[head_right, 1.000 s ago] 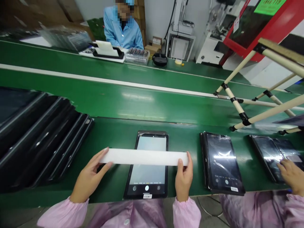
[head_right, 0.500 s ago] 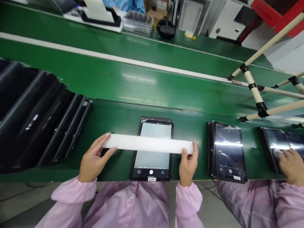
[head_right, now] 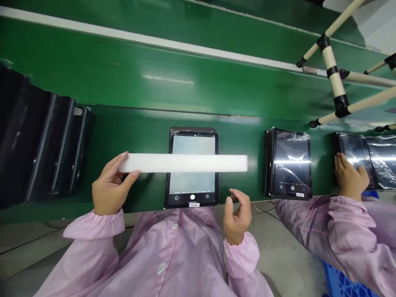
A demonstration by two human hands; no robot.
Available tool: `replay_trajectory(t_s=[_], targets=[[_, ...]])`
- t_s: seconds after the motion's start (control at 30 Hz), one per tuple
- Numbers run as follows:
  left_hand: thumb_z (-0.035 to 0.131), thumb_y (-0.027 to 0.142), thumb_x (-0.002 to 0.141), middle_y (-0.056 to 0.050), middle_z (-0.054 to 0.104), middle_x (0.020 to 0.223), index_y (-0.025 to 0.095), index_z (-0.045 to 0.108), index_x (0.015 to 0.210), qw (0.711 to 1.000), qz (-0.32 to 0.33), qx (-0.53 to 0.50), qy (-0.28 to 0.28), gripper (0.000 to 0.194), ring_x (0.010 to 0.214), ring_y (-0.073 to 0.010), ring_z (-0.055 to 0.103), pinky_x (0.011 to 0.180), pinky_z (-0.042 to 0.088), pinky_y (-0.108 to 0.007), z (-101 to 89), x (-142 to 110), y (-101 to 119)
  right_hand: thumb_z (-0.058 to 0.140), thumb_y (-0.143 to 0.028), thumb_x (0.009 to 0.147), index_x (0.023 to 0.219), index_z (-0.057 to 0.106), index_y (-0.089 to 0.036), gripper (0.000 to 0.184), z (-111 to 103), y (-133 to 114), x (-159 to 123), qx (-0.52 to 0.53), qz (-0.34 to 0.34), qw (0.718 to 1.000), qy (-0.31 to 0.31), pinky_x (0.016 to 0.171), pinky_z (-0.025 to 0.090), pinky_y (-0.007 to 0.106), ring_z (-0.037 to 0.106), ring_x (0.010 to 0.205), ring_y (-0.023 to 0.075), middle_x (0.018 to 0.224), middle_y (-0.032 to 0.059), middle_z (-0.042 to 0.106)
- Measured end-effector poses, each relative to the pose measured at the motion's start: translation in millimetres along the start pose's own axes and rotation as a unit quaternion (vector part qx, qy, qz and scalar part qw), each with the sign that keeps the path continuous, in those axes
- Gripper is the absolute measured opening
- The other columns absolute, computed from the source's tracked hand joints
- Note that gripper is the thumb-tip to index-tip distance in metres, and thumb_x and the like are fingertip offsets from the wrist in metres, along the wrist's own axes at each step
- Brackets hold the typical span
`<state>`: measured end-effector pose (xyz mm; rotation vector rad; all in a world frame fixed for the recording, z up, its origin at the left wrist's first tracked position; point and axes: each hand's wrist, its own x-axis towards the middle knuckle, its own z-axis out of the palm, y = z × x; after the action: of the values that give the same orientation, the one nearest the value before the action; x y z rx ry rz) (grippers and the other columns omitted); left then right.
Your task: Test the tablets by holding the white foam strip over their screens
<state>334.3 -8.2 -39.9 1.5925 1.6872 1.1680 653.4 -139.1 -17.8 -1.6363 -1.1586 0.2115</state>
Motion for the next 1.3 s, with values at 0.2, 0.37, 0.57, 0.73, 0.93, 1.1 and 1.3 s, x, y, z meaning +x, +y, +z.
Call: replay_trajectory(t_s=[0.2,0.37,0.57,0.73,0.93,1.1,1.3], targets=[[0.079,0.050,0.088,-0.012,0.060,0.153,0.019,0.063,0.143,0.999,-0.020,-0.046,0.004,0.065,0.137,-0.0341,0.061,0.115,0.055,-0.048,0.4,0.9,-1.2,0.064,-0.011,0.096,0.127,0.067,-0.028,0.035,0.0,-9.7,-33.2,0.056,-0.044,0.991,-0.115,0.080,0.057,0.043,0.070,0.093,0.0251,0.104,0.0055,0.075],[0.076,0.058,0.088,-0.016,0.067,0.142,0.016,0.060,0.146,0.997,-0.038,-0.070,0.023,0.074,0.129,-0.0331,0.066,0.108,0.059,-0.047,1.0,2.5,-2.6,0.064,-0.015,0.097,0.136,0.063,-0.028,0.041,0.9,-18.4,-39.0,0.036,-0.097,0.983,-0.155,0.084,0.057,0.045,0.070,0.097,0.0258,0.109,0.0058,0.076],[0.071,0.062,0.091,-0.019,0.062,0.149,0.017,0.060,0.146,0.993,-0.027,-0.112,0.028,0.071,0.125,-0.0304,0.068,0.105,0.059,-0.043,3.0,4.6,-9.1,0.061,-0.019,0.100,0.151,0.052,-0.025,0.052,9.7,-28.9,-32.0,-0.025,-0.193,0.958,-0.211,0.106,0.049,0.054,0.066,0.124,0.0298,0.128,0.0084,0.074],[0.070,0.063,0.092,-0.020,0.061,0.150,0.018,0.060,0.145,0.990,-0.024,-0.138,0.030,0.071,0.127,-0.0308,0.067,0.105,0.059,-0.043,5.3,6.0,-11.2,0.059,-0.018,0.102,0.155,0.046,-0.025,0.055,19.4,-33.1,-24.7,-0.040,-0.216,0.945,-0.241,0.119,0.040,0.061,0.058,0.137,0.0305,0.134,0.0084,0.071],[0.070,0.063,0.091,-0.021,0.059,0.151,0.017,0.059,0.145,0.985,-0.037,-0.164,0.029,0.072,0.122,-0.0301,0.069,0.103,0.060,-0.045,6.0,6.0,-12.8,0.060,-0.021,0.103,0.147,0.056,-0.025,0.045,6.8,-18.6,-20.3,-0.034,-0.139,0.978,-0.151,0.115,0.044,0.062,0.058,0.133,0.0312,0.135,0.0110,0.068],[0.069,0.062,0.092,-0.021,0.058,0.152,0.018,0.058,0.146,0.985,-0.041,-0.168,0.025,0.071,0.121,-0.0299,0.069,0.102,0.060,-0.046,6.2,5.9,-13.9,0.059,-0.022,0.104,0.143,0.060,-0.027,0.040,1.7,-10.5,-23.8,-0.008,-0.071,0.989,-0.128,0.109,0.049,0.056,0.060,0.129,0.0303,0.134,0.0106,0.067],[0.070,0.061,0.091,-0.021,0.059,0.150,0.017,0.058,0.145,0.983,-0.043,-0.175,0.023,0.070,0.116,-0.0281,0.070,0.101,0.060,-0.045,5.7,6.5,-13.5,0.059,-0.019,0.103,0.140,0.060,-0.025,0.038,2.6,-8.6,-32.3,-0.014,-0.110,0.983,-0.146,0.112,0.046,0.058,0.059,0.130,0.0295,0.130,0.0102,0.069]])
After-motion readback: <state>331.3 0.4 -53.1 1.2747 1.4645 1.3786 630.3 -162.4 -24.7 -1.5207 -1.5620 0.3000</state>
